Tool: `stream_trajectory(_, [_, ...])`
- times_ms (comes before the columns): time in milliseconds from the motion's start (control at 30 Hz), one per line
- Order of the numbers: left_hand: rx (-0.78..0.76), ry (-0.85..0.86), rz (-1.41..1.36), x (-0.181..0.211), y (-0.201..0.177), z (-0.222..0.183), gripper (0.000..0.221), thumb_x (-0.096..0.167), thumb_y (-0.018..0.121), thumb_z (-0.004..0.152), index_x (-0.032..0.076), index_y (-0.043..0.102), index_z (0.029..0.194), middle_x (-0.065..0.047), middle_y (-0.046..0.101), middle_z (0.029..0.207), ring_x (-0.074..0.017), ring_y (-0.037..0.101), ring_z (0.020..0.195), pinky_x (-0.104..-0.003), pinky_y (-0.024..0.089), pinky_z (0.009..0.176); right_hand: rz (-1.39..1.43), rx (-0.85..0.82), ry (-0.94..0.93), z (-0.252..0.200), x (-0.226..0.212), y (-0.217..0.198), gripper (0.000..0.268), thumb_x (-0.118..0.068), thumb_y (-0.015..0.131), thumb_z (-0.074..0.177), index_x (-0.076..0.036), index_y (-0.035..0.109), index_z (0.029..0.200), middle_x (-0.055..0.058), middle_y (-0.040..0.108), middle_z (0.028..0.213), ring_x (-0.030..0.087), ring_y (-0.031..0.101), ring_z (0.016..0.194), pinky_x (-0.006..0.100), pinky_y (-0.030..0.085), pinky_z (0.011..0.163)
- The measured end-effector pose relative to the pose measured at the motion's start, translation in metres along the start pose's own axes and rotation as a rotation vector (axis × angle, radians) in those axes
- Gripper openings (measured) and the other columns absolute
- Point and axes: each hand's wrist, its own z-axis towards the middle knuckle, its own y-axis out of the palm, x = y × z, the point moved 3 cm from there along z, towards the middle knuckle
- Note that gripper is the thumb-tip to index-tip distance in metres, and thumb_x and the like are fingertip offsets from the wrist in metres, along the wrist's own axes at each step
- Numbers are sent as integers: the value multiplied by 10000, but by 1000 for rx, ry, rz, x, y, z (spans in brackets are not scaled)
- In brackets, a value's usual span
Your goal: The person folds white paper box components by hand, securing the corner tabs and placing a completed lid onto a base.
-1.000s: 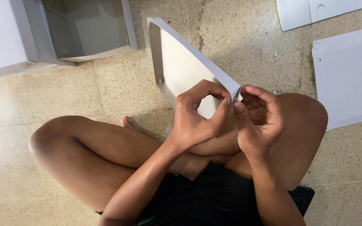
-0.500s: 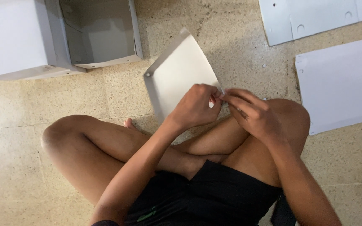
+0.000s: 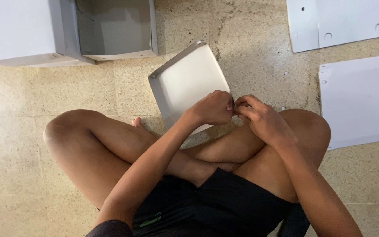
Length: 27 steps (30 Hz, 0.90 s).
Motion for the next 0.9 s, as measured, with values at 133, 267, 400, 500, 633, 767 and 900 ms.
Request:
stream_trajectory(133, [-31, -27, 172, 15, -5, -8, 258, 174, 515, 736, 10, 713, 756, -194, 705, 715, -395, 738, 747, -534, 588, 700, 68, -36, 40, 1, 3, 5, 106, 14, 683, 892, -69, 662, 954, 87, 613, 1185, 370, 692, 1063, 506, 593, 802])
stream_trajectory(267, [-23, 6, 194, 10, -2, -5, 255, 132, 496, 760, -5, 711, 779, -205, 704, 733, -407, 733, 739, -508, 584, 705, 143, -22, 82, 4, 1, 3, 139, -8, 713, 879, -71, 674, 996, 98, 575, 1222, 378, 674, 1095, 518, 582, 847])
stream_trajectory(400, [-62, 9, 218, 5, -2, -6, 253, 129, 510, 791, -16, 716, 806, -218, 706, 769, -430, 732, 787, -537, 571, 719, 178, -20, 69, 6, 0, 4, 122, 16, 679, 907, -63, 671, 1000, 120, 544, 1220, 408, 668, 1088, 557, 568, 867])
stream_trajectory(500, [-58, 24, 226, 6, -3, -7, 259, 109, 487, 783, -18, 713, 797, -221, 701, 773, -445, 725, 802, -543, 570, 744, 196, -20, 63, 8, 0, 4, 126, 39, 681, 898, -56, 670, 980, 123, 533, 1210, 418, 667, 1075, 567, 567, 860])
stream_trajectory(633, [-63, 33, 215, -3, 3, -3, 258, 116, 484, 801, -12, 708, 819, -219, 701, 791, -442, 723, 824, -542, 566, 767, 179, -30, 55, 9, 7, 8, 116, 9, 704, 882, -73, 685, 961, 117, 540, 1218, 404, 673, 1080, 549, 564, 883])
stream_trajectory(767, [116, 76, 139, -4, -5, -17, 220, 149, 545, 884, 35, 674, 1020, -173, 700, 910, -375, 710, 908, -497, 540, 831, 185, 109, 77, 12, 10, 1, 78, -18, 773, 844, -31, 708, 883, 125, 577, 1166, 375, 697, 1031, 510, 566, 891])
stream_trajectory(900, [287, 192, 225, 2, -17, -55, 323, 162, 639, 915, 30, 593, 1206, -168, 667, 1093, -382, 646, 1084, -533, 476, 953, 168, 209, 89, 15, 17, 2, 106, -70, 786, 863, -16, 697, 846, 118, 573, 1156, 351, 699, 1014, 490, 577, 863])
